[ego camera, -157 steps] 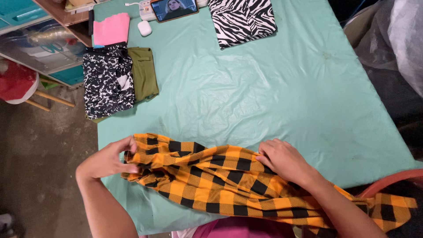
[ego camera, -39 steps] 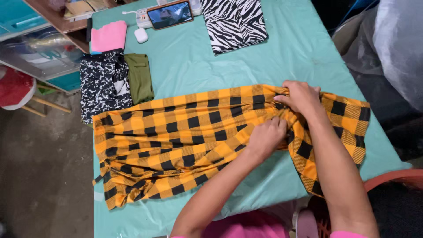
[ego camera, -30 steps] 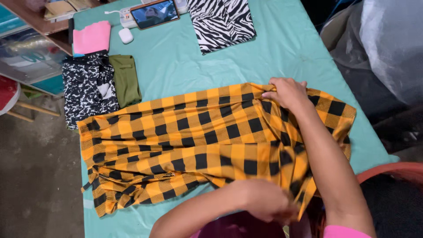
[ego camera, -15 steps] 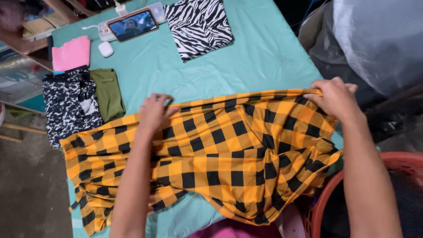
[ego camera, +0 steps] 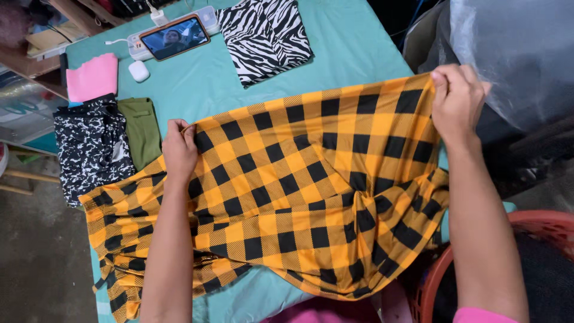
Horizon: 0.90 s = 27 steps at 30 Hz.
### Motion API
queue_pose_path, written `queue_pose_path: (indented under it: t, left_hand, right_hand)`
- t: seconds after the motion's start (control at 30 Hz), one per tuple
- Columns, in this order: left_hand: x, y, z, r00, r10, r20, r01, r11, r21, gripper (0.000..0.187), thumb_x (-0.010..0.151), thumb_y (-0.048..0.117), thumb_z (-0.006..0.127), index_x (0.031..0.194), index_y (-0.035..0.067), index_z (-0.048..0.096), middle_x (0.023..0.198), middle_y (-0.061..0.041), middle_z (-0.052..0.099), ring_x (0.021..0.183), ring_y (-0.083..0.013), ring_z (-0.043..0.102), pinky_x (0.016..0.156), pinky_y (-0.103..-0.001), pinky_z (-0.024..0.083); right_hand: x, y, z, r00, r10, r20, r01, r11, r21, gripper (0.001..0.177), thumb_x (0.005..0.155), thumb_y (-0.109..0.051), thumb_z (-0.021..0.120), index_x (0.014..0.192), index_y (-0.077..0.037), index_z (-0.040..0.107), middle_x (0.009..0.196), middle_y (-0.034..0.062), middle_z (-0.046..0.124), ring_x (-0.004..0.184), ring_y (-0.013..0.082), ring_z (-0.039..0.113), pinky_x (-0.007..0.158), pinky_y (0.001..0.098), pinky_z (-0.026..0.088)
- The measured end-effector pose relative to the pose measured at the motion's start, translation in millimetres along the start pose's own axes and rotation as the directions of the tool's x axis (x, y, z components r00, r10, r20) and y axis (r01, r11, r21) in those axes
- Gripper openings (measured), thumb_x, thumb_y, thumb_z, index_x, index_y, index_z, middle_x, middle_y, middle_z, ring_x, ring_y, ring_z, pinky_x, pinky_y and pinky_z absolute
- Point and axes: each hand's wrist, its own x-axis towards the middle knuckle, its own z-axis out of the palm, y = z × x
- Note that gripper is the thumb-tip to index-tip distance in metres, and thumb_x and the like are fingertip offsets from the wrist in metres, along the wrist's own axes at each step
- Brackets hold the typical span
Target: The person folds a yellow and black checkered garment on a teal table. They smooth the fabric, fold it in half lengthwise, then fold it into a compact rectangle.
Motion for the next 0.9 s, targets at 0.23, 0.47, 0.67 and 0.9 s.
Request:
queue_pose_path:
  t: [0.23, 0.47, 0.67, 0.9]
  left_hand:
    - [-6.8, 6.2, -2.3, 0.972, 0.222, 0.070, -0.233, 0.915, 0.330, 0.032, 0.093, 0.024, 0.075, 0.115, 0.008, 0.060, 0.103, -0.011, 0.066, 0.100, -0.0334, 0.058, 0.088, -0.048, 0.033]
    - [-36.1, 98.2, 19.8, 0.866, 0.476, 0.151, -0.498, 0.848, 0.183, 0.029, 0.086, 0.023, 0.083, 0.111, 0.017, 0.070, 0.120, -0.010, 0.062, 0.114, -0.0343, 0.055, 0.094, -0.051, 0.042]
    - [-69.7, 197.5, 110.7, 0.651, 0.654, 0.385, -0.668, 0.734, -0.118, 0.023, 0.092, 0.030, 0.072, 0.113, 0.021, 0.073, 0.133, -0.008, 0.061, 0.128, -0.0336, 0.051, 0.101, -0.050, 0.041]
    - [-82.5, 209.5, 169.0, 0.630, 0.657, 0.413, -0.695, 0.715, -0.077, 0.039, 0.103, 0.039, 0.058, 0.138, 0.023, 0.064, 0.149, -0.005, 0.054, 0.136, -0.0313, 0.046, 0.108, -0.052, 0.035]
  right_hand:
    - [3.2, -6.9, 5.5, 0.961, 0.100, 0.259, -0.012, 0.947, -0.320, 0.022, 0.104, -0.035, 0.071, 0.114, -0.015, 0.075, 0.116, 0.0117, 0.068, 0.120, 0.0383, 0.053, 0.097, 0.0586, 0.032]
    - [-37.9, -83.0, -60.7, 0.513, 0.100, 0.853, -0.026, 0.995, -0.101, 0.052, 0.073, -0.059, 0.078, 0.103, -0.017, 0.070, 0.114, 0.0063, 0.065, 0.118, 0.0341, 0.054, 0.100, 0.0525, 0.043]
    - [-68.4, -120.2, -111.1, 0.297, 0.081, 0.951, 0.043, 0.994, -0.099, 0.028, 0.084, -0.035, 0.070, 0.107, -0.017, 0.066, 0.101, 0.0020, 0.070, 0.109, 0.0272, 0.062, 0.092, 0.0463, 0.045]
    - [-107.5, -133.1, -209.4, -0.262, -0.167, 0.950, -0.097, 0.984, 0.146, 0.024, 0.090, -0.037, 0.075, 0.093, -0.013, 0.072, 0.086, 0.0090, 0.072, 0.092, 0.0318, 0.069, 0.075, 0.0475, 0.051]
